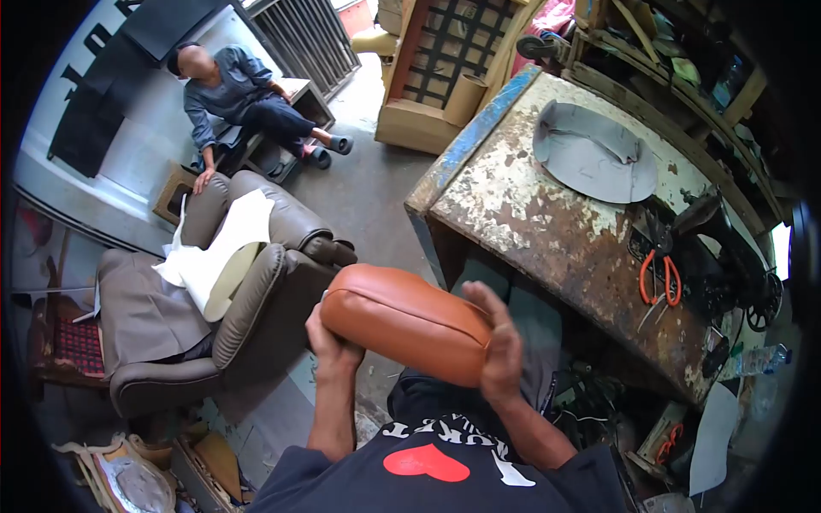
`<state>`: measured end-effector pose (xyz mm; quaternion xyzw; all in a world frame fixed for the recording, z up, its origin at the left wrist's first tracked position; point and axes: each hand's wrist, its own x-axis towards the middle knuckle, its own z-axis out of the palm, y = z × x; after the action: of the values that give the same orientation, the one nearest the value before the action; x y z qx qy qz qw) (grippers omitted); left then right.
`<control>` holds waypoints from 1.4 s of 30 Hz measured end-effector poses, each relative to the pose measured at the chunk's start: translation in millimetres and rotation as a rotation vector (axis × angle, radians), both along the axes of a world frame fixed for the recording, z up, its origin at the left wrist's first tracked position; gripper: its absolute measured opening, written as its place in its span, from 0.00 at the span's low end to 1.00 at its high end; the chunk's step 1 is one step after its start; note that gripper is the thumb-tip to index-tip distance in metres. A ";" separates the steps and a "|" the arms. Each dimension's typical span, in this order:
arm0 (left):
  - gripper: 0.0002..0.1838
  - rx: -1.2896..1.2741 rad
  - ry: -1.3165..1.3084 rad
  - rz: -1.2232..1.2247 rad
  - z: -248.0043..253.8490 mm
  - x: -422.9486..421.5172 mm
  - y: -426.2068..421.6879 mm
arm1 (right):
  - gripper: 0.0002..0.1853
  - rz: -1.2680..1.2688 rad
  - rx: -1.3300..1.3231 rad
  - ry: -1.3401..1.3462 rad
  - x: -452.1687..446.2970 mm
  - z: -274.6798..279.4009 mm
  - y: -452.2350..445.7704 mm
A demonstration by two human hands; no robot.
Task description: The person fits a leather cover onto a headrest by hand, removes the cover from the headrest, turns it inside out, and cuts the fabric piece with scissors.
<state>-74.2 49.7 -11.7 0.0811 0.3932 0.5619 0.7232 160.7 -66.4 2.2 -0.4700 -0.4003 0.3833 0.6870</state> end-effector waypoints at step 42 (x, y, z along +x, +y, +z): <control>0.30 -0.191 -0.060 -1.003 -112.6 85.5 -27.9 | 0.31 0.066 0.178 -0.489 108.2 14.5 -28.0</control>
<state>11.3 21.8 -124.4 0.1770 0.3344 0.1091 0.9192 268.9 -94.4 16.6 -0.4729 -0.6017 0.2437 0.5957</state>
